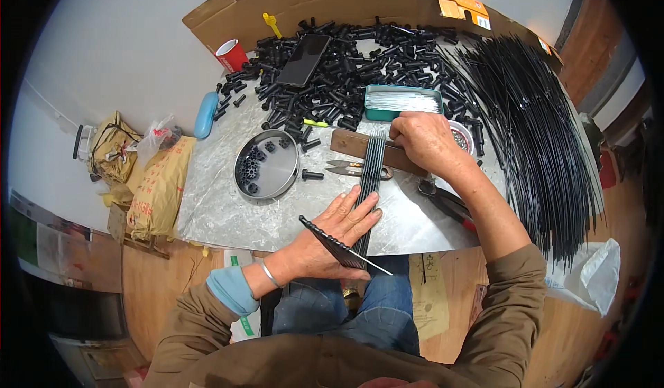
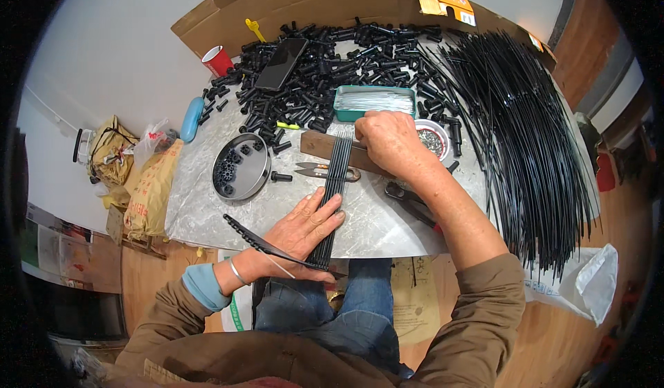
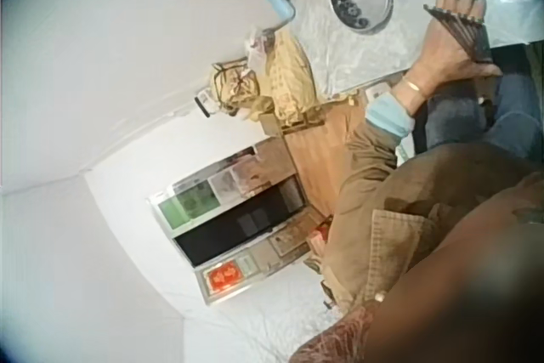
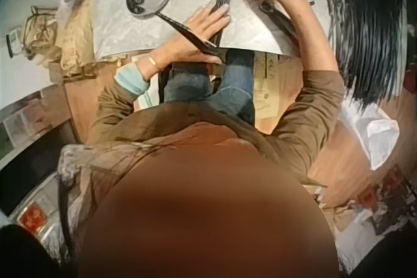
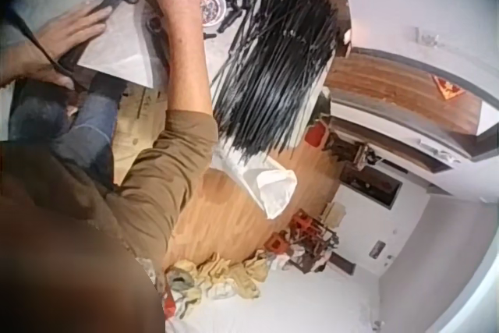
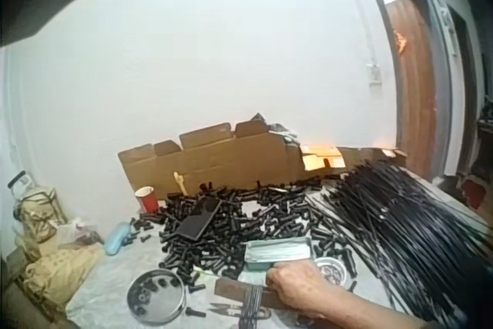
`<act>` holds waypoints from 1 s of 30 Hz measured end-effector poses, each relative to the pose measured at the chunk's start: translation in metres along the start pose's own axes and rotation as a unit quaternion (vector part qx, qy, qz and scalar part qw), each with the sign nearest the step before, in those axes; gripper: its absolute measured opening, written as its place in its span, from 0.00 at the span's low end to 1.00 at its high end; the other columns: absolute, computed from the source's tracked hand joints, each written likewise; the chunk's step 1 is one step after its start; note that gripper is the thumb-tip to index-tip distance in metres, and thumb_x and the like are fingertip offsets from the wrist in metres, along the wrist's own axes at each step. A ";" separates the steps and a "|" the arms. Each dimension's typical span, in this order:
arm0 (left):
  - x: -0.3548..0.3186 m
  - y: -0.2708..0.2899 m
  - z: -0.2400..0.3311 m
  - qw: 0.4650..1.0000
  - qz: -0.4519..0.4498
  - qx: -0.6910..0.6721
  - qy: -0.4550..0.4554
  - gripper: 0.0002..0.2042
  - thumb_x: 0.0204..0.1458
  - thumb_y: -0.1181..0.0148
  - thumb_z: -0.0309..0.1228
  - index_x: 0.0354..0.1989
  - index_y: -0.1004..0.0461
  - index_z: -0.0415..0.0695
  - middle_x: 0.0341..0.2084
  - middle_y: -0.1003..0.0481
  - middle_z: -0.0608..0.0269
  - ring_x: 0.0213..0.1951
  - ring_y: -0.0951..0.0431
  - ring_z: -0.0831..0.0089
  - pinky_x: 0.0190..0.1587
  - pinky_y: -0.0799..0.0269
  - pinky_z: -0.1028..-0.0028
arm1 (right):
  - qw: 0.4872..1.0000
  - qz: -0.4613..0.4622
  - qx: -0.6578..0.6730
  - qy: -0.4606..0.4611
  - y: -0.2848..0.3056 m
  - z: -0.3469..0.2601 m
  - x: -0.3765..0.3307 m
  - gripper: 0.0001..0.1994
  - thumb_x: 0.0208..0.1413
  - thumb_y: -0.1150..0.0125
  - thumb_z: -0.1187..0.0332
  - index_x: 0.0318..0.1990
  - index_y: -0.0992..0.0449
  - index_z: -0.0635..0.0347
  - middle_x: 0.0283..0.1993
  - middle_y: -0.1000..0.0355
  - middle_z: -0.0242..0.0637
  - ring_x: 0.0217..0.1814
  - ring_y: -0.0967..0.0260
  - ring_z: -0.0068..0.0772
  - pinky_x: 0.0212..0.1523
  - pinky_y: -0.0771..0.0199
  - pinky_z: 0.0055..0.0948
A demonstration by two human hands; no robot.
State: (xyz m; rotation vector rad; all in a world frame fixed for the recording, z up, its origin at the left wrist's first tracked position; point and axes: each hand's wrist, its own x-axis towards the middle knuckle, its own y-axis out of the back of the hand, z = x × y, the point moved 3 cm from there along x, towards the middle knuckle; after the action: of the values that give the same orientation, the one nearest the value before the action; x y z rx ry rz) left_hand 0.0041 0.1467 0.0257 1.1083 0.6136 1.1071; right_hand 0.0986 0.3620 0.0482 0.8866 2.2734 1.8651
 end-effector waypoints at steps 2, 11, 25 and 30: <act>-0.001 -0.001 0.000 1.000 0.002 -0.003 -0.005 0.51 0.31 0.28 0.53 0.63 0.45 0.38 0.66 0.51 0.44 0.67 0.54 0.41 0.66 0.52 0.51 | 0.998 -0.011 0.064 -0.014 -0.001 0.004 0.002 0.04 0.45 0.40 0.73 0.30 0.22 0.61 0.31 0.25 0.42 0.37 0.27 0.46 0.38 0.29 0.38; -0.003 -0.002 -0.003 1.000 0.011 -0.006 -0.012 0.51 0.32 0.29 0.54 0.63 0.44 0.37 0.66 0.52 0.43 0.67 0.55 0.42 0.66 0.53 0.51 | 0.990 -0.039 0.130 -0.048 -0.003 0.009 0.006 0.05 0.47 0.39 0.72 0.32 0.23 0.62 0.30 0.25 0.40 0.34 0.26 0.36 0.38 0.29 0.32; -0.003 -0.002 -0.004 1.000 0.003 0.006 -0.008 0.50 0.34 0.31 0.56 0.63 0.44 0.37 0.66 0.52 0.44 0.68 0.56 0.44 0.67 0.56 0.51 | 0.952 -0.013 0.270 -0.142 -0.015 0.006 0.007 0.10 0.50 0.38 0.68 0.37 0.23 0.66 0.30 0.24 0.40 0.33 0.26 0.30 0.38 0.28 0.29; -0.003 -0.002 -0.003 1.000 -0.003 0.007 -0.003 0.50 0.35 0.32 0.57 0.63 0.44 0.39 0.66 0.52 0.45 0.68 0.56 0.44 0.67 0.56 0.51 | 0.985 -0.042 0.097 -0.134 0.013 0.010 -0.008 0.12 0.51 0.41 0.62 0.38 0.22 0.61 0.34 0.24 0.45 0.39 0.26 0.44 0.41 0.29 0.37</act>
State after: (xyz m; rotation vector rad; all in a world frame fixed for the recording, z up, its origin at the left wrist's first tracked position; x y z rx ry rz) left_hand 0.0011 0.1452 0.0227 1.1204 0.6208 1.0966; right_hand 0.1142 0.3684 0.0553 0.9818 2.3079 1.4109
